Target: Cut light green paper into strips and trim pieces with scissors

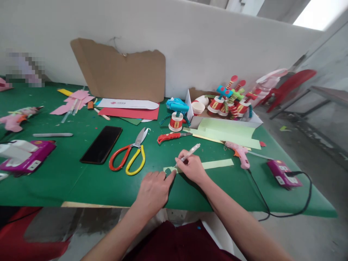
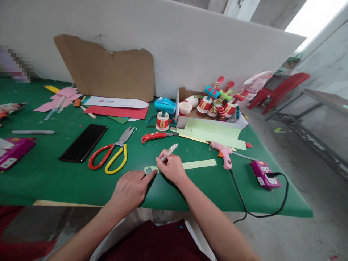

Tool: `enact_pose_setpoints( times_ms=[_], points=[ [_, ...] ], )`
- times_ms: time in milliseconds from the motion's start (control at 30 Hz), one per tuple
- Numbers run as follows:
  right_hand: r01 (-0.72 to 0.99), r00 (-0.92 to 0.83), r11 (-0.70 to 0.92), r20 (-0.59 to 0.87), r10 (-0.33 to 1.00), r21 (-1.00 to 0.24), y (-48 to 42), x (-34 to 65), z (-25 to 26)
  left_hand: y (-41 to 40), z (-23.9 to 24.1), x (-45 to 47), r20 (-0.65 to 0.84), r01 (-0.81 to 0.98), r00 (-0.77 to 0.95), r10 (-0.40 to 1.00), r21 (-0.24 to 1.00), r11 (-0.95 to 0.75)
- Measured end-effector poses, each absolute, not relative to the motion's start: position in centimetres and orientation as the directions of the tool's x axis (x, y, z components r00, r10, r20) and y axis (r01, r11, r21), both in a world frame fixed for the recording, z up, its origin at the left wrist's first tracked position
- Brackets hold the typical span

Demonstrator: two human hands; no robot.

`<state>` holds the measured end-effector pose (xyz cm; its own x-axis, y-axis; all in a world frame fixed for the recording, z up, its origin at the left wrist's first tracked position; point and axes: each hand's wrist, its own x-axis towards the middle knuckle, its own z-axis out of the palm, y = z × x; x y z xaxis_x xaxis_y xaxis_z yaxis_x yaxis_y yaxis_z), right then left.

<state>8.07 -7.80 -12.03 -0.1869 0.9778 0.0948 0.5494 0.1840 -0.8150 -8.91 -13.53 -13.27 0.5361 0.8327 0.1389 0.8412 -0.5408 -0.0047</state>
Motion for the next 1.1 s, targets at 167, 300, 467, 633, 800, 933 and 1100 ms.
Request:
enact_pose_setpoints(
  times_ms=[167, 300, 467, 633, 800, 933, 1100],
  points=[
    [0.559, -0.191, 0.196, 0.104, 0.976, -0.806, -7.78, 8.13, -12.18, -13.47, -13.29, -8.9, 0.132, 0.843, 0.534, 0.835, -0.003, -0.539],
    [0.555, -0.189, 0.201, 0.113, 0.975, -0.807, -7.78, 8.17, -12.26, -13.48, -13.26, -8.9, 0.13, 0.842, 0.535, 0.835, -0.005, -0.539],
    [0.557, -0.184, 0.198, 0.113, 0.976, -0.806, -7.79, 8.19, -12.33, -13.5, -13.2, -8.94, 0.132, 0.841, 0.535, 0.834, 0.006, -0.54],
    [0.561, -0.172, 0.196, 0.118, 0.978, -0.804, -7.79, 8.22, -12.25, -13.51, -13.18, -8.95, 0.119, 0.841, 0.534, 0.837, 0.021, -0.54],
    [0.56, -0.175, 0.199, 0.121, 0.977, -0.804, -7.79, 8.28, -12.19, -13.54, -13.19, -9.0, 0.12, 0.841, 0.536, 0.836, 0.014, -0.541],
    [0.556, -0.177, 0.193, 0.112, 0.978, -0.808, -7.79, 8.22, -12.19, -13.53, -13.25, -8.99, 0.139, 0.838, 0.541, 0.83, 0.001, -0.546],
    [0.557, -0.177, 0.189, 0.107, 0.978, -0.809, -7.81, 8.19, -12.14, -13.53, -13.21, -8.95, 0.139, 0.841, 0.536, 0.832, 0.001, -0.542]
  ],
)
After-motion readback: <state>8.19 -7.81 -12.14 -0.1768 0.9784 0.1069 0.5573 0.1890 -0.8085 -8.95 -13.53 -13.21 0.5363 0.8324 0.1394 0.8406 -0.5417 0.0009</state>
